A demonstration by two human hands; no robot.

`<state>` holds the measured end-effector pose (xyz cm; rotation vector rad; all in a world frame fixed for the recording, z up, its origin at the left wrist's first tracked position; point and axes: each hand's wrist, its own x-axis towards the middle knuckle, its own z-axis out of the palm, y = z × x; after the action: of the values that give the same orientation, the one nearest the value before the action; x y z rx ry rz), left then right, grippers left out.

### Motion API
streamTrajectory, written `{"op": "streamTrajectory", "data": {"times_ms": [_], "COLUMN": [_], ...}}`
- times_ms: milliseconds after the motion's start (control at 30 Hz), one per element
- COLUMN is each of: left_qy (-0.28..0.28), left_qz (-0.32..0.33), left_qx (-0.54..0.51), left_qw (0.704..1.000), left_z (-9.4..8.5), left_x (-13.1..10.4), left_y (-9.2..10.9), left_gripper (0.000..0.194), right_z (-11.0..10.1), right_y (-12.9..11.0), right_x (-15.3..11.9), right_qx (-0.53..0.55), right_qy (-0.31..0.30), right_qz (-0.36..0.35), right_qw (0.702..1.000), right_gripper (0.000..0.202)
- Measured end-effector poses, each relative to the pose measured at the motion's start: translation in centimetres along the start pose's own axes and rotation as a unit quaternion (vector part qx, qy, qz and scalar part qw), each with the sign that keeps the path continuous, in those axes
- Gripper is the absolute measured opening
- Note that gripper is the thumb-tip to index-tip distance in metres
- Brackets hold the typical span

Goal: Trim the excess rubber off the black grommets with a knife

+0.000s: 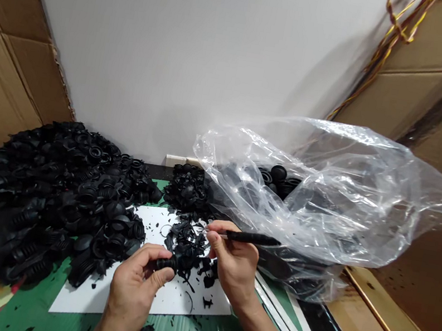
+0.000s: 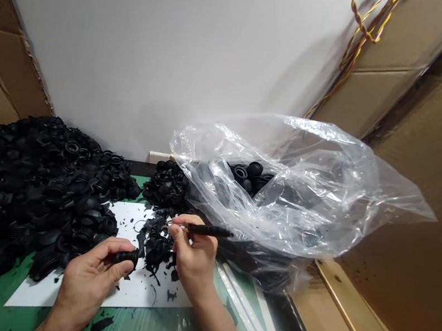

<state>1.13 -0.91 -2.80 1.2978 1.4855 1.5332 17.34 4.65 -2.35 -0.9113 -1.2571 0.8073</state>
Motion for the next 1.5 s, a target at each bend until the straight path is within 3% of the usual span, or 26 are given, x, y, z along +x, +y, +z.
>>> {"op": "streamTrajectory", "data": {"times_ms": [100, 233, 700, 800, 900, 1200, 1500], "left_qy": [0.006, 0.013, 0.025, 0.018, 0.023, 0.008, 0.024], "left_qz": [-0.002, 0.004, 0.029, 0.042, 0.055, 0.076, 0.027], "left_qx": [-0.002, -0.009, 0.019, 0.036, 0.044, 0.049, -0.014], "left_qw": [1.0, 1.0, 0.999, 0.998, 0.997, 0.996, 0.999], "left_z": [0.0, 0.0, -0.2, -0.2, -0.2, -0.3, -0.2], "left_x": [0.1, 0.2, 0.0, -0.1, -0.2, -0.2, 0.2], "left_y": [-0.1, -0.4, -0.4, -0.5, -0.4, -0.4, -0.3], "left_gripper": [0.014, 0.014, 0.014, 0.013, 0.011, 0.009, 0.01], "right_z": [0.2, 0.6, 1.2, 1.0, 0.8, 1.6, 1.8], "right_y": [-0.1, -0.9, -1.2, -1.1, -1.0, -1.2, -0.5], "right_x": [-0.2, -0.5, -1.3, -1.2, -1.0, -1.7, -2.1], "right_qx": [0.056, 0.113, 0.141, 0.19, 0.234, 0.196, 0.208], "right_qy": [-0.058, -0.108, -0.144, -0.172, -0.167, -0.163, -0.166], "right_qz": [0.093, 0.153, 0.193, 0.207, 0.204, 0.176, 0.116], "right_qw": [0.992, 0.976, 0.96, 0.944, 0.936, 0.951, 0.957], "right_gripper": [0.029, 0.04, 0.04, 0.039, 0.038, 0.029, 0.021]}}
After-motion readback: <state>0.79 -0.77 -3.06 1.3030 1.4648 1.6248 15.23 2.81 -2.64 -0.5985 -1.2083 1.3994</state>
